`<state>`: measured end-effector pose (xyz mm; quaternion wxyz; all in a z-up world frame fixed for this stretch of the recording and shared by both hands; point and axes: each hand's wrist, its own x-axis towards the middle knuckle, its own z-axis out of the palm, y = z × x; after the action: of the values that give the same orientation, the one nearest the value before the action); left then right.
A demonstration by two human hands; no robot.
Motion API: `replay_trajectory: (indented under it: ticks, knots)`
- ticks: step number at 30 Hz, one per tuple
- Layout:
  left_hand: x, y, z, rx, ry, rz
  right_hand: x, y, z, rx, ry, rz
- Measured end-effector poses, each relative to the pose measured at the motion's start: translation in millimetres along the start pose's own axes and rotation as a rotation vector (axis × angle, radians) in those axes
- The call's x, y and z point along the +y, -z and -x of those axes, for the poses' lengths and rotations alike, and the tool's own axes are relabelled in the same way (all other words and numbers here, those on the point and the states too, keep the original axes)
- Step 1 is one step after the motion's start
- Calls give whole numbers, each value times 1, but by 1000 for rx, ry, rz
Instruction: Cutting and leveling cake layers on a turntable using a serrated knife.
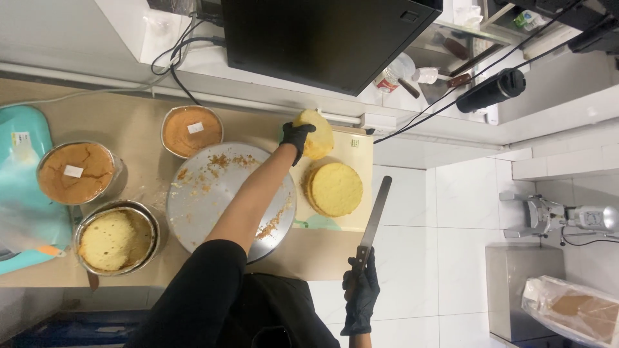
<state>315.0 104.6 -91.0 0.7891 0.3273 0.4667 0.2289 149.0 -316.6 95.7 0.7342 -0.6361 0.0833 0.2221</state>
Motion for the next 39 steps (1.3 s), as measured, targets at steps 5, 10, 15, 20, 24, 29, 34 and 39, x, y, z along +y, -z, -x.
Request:
replay_trajectory:
  ticks: [5,10,15,20,24,29,34,39]
  knots:
    - [36,19,22,-170,126,-691,-12,-11,-13,23,-27,33]
    - [82,58,12,-84,-249,-1308,-24,-36,-20,9,-5,106]
    - [144,187,21,457,-1046,-1183,-22,-51,-27,-109,19,119]
    - [116,373,-34,624,-540,-1129,-16,-72,-24,-199,-19,158]
    - [129,393,12,243,-167,-197,-9,-90,-17,-306,-82,362]
    - [165,365,30,313,-669,-626,-8,-105,1,-377,-68,401]
    - [259,289,152,223,-1241,-784,23,-87,-11,-361,-31,412]
    - [263,248,253,52,-1469,-838,38,-95,-29,-361,167,364]
